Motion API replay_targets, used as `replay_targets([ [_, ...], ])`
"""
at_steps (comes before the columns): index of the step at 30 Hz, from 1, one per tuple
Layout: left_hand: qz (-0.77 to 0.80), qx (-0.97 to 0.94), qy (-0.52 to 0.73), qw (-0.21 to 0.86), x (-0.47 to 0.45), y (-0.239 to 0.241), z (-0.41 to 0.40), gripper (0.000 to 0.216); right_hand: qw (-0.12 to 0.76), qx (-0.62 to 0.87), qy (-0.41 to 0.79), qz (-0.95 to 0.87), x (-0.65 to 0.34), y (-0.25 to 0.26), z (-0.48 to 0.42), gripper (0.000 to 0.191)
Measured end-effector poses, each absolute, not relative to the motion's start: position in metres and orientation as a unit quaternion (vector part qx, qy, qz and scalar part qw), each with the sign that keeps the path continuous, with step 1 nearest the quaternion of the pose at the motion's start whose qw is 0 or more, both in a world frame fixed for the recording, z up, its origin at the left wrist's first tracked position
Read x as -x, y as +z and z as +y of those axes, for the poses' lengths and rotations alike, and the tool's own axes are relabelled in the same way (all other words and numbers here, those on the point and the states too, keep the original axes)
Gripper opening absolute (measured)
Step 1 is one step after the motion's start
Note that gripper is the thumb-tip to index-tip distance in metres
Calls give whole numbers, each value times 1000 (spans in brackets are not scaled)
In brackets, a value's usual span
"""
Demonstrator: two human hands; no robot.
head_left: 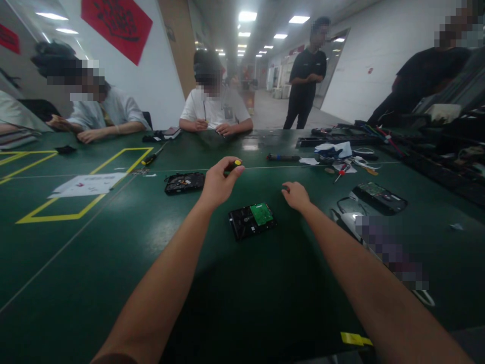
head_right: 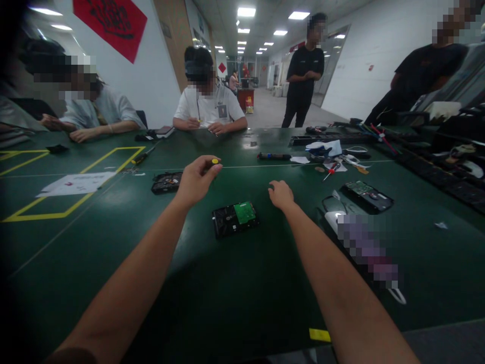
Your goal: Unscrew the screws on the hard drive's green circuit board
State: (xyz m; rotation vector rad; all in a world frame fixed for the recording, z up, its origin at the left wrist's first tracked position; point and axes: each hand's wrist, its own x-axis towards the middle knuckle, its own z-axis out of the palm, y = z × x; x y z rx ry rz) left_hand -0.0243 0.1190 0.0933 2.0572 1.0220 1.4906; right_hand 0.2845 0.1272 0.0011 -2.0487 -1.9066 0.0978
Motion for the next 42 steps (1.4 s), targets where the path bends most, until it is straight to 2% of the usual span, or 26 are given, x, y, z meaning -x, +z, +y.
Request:
replay_targets([
  [4,357,-790,480,135,21,101,109,15,171,730,29,-661,-283,-1,134,26],
  [9,372,-825,414,103,17,91,106,16,185,738,29,-648,-282,-3,132,22],
  [14,454,-852,256,54,28,60,96,11,214,693,52,-686,-271,0,112,19],
  [19,498,-858,126,3,45,36,67,38,243,594,90,-761,-246,9,92,17],
  [27,521,-848,96,20,66,25,31,80,237,534,92,-806,-223,21,89,10],
  [42,472,-876,80,54,74,19,30,100,157,546,25,-823,-206,28,86,15],
])
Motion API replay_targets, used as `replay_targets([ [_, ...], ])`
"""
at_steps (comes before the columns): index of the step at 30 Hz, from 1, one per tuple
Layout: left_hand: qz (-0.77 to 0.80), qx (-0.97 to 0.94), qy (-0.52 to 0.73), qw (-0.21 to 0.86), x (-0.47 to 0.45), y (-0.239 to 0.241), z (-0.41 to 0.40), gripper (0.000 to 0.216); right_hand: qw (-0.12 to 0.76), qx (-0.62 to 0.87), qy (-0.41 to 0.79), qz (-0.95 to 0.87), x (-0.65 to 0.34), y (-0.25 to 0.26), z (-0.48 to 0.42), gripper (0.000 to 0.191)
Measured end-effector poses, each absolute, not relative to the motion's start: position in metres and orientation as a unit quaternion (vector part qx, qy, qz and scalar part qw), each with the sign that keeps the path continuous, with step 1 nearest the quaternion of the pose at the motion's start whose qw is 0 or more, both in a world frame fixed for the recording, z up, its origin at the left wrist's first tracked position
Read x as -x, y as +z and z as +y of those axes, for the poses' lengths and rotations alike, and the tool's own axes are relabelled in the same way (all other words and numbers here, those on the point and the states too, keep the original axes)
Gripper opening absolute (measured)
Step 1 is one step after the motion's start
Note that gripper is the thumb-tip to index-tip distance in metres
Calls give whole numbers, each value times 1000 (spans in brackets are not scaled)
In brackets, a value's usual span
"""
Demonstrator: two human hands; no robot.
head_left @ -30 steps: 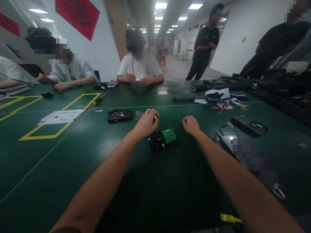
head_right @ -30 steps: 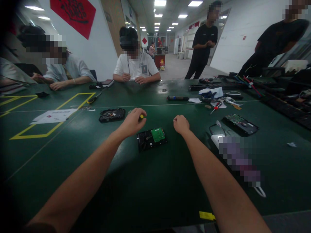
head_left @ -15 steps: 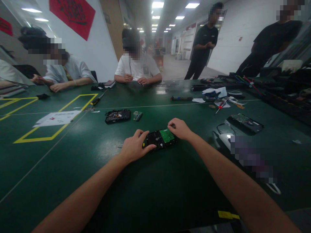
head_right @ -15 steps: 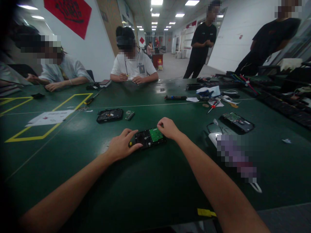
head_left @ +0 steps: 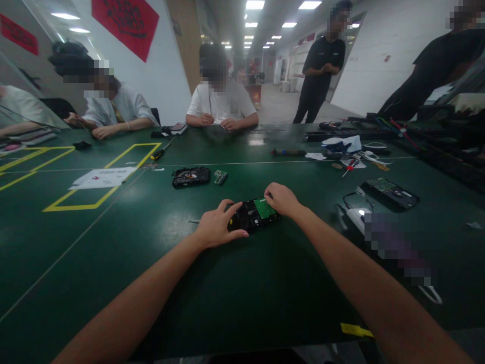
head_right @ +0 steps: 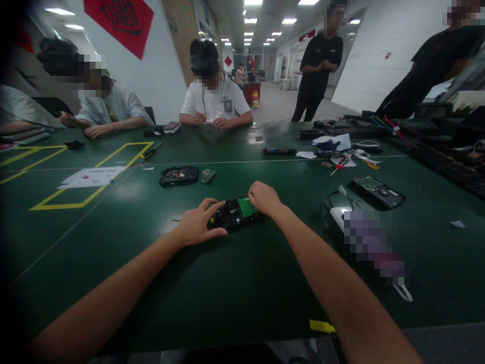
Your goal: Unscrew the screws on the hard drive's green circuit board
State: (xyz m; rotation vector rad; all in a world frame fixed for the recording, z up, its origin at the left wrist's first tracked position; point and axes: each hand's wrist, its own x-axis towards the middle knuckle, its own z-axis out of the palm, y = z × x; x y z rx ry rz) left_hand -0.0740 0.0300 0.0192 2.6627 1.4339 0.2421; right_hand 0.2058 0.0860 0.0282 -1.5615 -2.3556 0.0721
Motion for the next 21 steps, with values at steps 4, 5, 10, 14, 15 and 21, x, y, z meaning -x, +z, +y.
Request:
replay_targets([
  [4,467,-879,77,51,73,18,30,105,146,553,17,-820,-204,28,84,19],
  [5,467,-880,76,51,73,18,30,105,144,555,15,-819,-204,28,83,19],
  [10,463,-881,78,58,74,18,32,101,136,566,10,-813,-202,29,81,20],
  [14,467,-878,80,65,64,22,45,84,136,572,9,-809,-202,30,79,21],
  [15,466,-879,76,66,60,23,49,82,136,573,9,-808,-202,29,79,21],
  [21,443,-895,32,49,45,30,66,82,133,573,10,-809,-201,28,78,21],
])
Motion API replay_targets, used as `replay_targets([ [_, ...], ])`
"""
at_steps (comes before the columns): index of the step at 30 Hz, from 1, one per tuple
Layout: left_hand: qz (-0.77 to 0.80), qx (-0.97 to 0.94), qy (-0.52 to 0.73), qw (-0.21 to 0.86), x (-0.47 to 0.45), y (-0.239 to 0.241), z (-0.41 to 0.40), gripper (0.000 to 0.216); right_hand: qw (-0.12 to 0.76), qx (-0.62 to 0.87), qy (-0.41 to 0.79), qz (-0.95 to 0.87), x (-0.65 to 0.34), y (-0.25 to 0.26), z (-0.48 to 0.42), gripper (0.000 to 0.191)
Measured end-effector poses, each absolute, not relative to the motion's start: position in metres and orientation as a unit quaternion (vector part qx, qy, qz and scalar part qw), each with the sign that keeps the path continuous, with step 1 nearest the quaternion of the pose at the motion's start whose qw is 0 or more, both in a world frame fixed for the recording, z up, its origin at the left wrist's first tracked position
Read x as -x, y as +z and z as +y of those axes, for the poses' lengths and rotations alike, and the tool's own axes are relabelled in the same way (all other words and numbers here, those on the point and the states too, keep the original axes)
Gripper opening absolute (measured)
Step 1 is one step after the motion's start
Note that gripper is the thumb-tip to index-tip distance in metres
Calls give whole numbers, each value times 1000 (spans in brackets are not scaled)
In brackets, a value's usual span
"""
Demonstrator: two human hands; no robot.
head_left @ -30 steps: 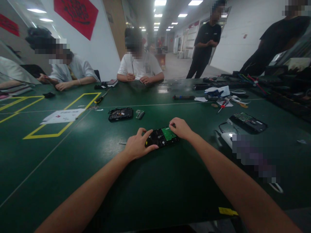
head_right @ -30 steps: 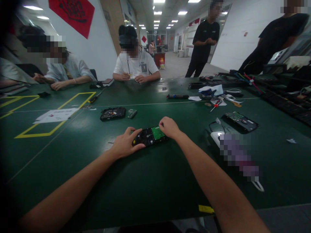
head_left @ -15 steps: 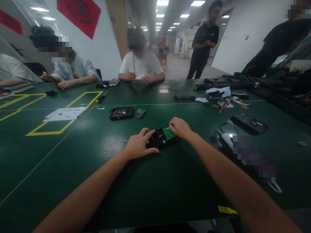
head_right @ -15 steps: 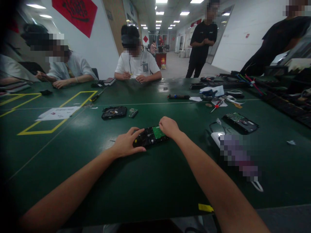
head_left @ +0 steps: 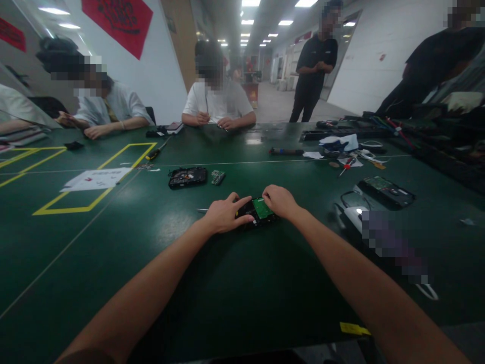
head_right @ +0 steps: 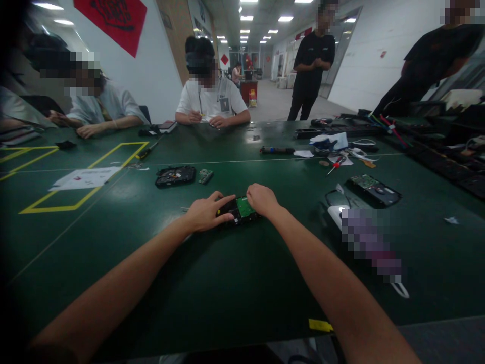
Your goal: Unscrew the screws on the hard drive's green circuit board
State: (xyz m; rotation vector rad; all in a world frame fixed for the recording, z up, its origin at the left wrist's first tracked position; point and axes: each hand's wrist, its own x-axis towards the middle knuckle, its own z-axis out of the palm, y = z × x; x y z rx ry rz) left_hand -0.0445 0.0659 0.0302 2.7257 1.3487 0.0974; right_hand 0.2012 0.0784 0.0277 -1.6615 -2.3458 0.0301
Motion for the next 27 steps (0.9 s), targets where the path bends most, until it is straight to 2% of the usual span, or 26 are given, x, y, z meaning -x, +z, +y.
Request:
replay_targets([
  [27,424,-905,-9,27,46,30,66,79,174,583,5,-793,-212,24,79,19],
])
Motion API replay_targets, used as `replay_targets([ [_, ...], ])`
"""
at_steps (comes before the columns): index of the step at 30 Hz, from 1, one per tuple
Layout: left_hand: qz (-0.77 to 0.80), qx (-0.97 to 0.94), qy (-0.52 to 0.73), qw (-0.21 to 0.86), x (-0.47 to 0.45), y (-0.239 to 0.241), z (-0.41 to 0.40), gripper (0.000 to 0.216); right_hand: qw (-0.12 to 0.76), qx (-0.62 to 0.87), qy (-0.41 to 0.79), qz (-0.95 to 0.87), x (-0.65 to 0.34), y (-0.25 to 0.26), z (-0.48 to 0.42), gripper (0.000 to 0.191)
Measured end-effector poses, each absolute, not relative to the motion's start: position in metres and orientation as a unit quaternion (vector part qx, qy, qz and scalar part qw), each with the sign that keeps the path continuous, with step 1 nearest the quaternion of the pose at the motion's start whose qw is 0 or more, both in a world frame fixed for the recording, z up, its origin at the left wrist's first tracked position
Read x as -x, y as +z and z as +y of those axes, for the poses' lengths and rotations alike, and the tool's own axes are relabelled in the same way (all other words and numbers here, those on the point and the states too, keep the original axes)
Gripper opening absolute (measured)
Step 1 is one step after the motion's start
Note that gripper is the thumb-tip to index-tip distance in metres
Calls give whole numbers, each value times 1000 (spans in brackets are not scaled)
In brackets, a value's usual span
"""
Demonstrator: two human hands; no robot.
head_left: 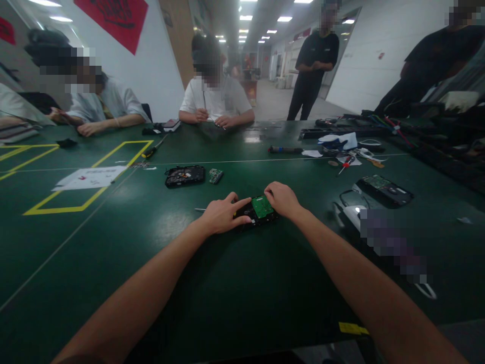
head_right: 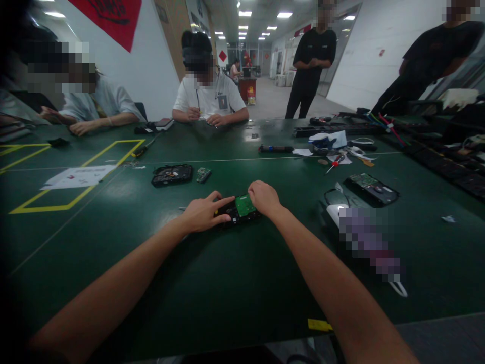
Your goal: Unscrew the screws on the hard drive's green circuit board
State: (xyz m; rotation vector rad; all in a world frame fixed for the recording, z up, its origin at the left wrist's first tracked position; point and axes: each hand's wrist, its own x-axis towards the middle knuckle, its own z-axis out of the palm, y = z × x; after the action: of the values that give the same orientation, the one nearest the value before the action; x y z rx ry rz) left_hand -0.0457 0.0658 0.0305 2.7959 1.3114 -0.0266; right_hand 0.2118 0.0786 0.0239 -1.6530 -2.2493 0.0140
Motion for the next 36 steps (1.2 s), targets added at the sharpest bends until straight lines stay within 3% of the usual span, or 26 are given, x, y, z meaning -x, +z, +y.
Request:
replay_targets([
  [21,426,-904,-16,14,45,31,64,77,137,548,-2,-825,-204,24,70,30],
  [36,422,-906,-5,25,45,31,64,77,170,534,17,-828,-210,17,68,32],
])
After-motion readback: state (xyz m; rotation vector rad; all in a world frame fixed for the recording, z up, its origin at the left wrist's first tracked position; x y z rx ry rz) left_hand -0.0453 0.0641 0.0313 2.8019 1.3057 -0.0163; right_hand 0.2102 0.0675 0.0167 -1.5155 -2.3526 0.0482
